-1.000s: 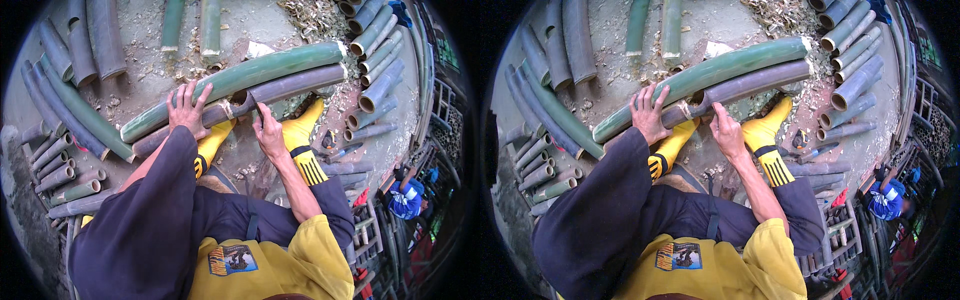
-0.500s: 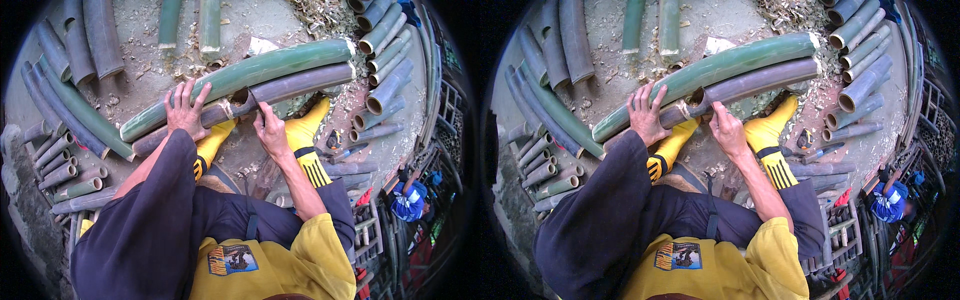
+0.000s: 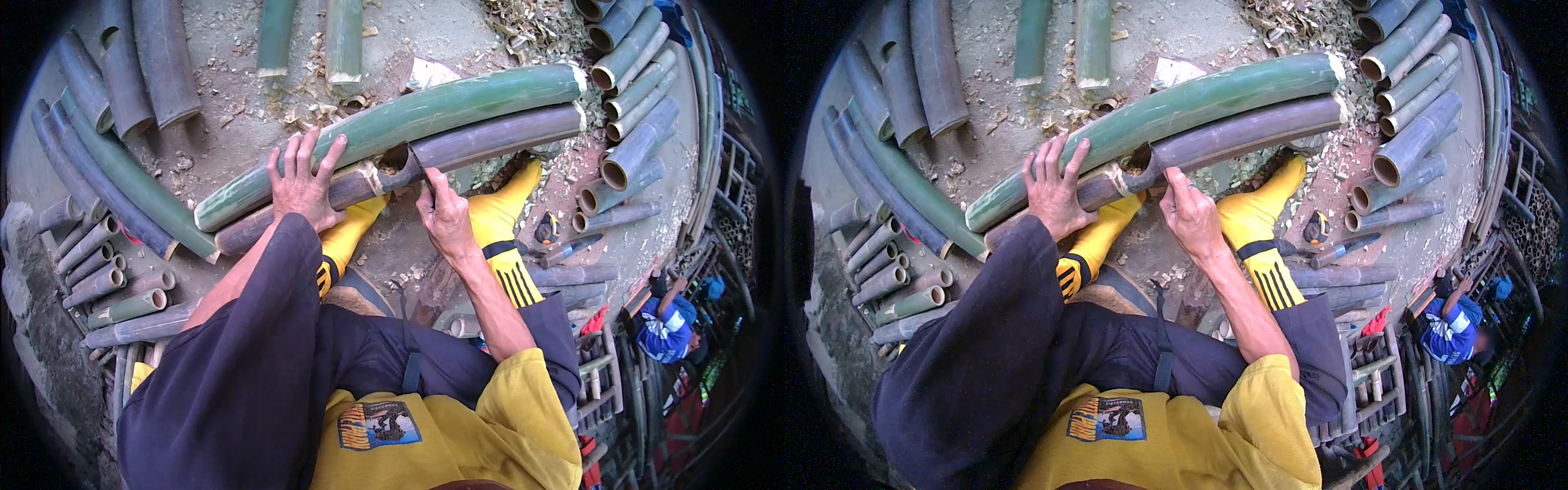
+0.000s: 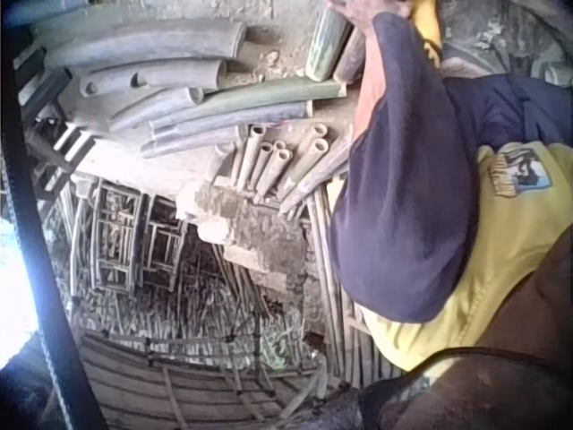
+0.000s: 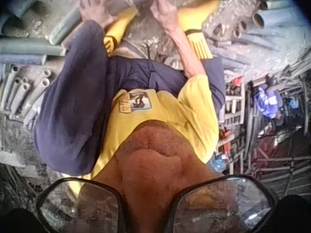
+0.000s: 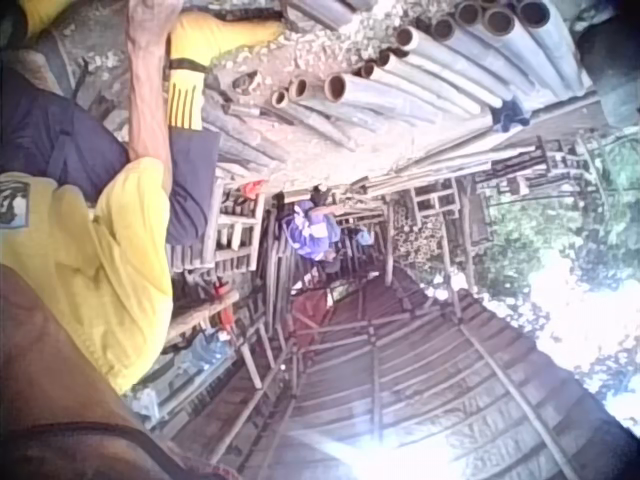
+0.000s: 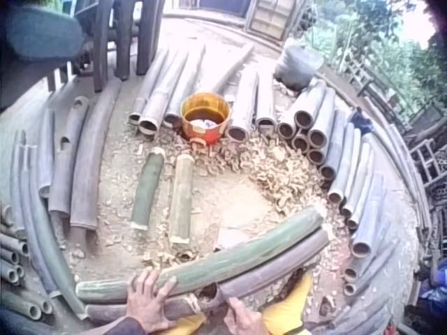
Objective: The person scrapes the interior and exterior of bamboo poles using a knife, alternating between different poles and checking the fit of one bamboo section into a pre-cut hole in another.
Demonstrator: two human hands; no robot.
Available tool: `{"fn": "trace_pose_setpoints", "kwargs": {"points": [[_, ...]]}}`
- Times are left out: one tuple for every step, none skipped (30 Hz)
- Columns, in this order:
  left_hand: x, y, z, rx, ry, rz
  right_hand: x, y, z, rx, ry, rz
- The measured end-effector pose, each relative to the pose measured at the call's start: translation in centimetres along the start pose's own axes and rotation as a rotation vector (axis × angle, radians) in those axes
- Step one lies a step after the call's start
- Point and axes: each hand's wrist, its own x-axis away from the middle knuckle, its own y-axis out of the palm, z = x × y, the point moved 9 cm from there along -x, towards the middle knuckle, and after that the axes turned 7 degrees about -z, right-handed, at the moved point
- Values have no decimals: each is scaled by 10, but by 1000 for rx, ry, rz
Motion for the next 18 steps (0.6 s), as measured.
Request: {"fn": "trace_pose_setpoints", "kwargs": {"points": [[0, 0, 0, -3, -3, -4, 0, 0, -2, -1, 1, -2], [1, 1, 0, -3, -3, -6, 0, 0, -2, -3, 15, -8], [1, 0, 0, -4, -1, 0, -1, -1, -3, -3, 29, -12], [1, 0, 1, -6, 1, 6, -1, -2, -4, -2, 31, -12], [0, 1, 1, -5, 3, 6, -1, 0, -4, -21, 54, -33], [-1, -1, 2, -2, 9, 17, 0, 0, -3, -41, 79, -54], [0, -2, 3, 1, 15, 28, 1, -1, -3, -41, 83, -53], [2, 0, 5, 2, 18, 27, 2, 1, -1, -46, 118, -89], [2, 0, 3, -4, 8, 17, -2, 1, -2, -49, 140, -113], [2, 1, 1, -10, -2, 8, -4, -2, -5, -45, 128, -101], [2, 1, 0, -17, -4, 6, -4, -2, -5, -34, 143, -119], [1, -2, 1, -22, -4, 23, -5, 0, -3, -22, 154, -140], [1, -1, 0, -41, -12, 2, -2, 1, -7, -16, 138, -133], [0, 0, -1, -60, -22, -20, 3, -2, -14, -20, 111, -82], [3, 0, 1, -41, -6, -22, 11, -2, -20, -29, 102, -46], [2, 2, 2, -36, -15, -29, 16, 3, -26, -37, 70, -44], [-1, 0, 2, -9, -20, -5, 20, 7, -32, -45, 39, -43], [-3, -6, 1, 13, -20, 27, 22, 13, -36, -45, 37, -46]]}}
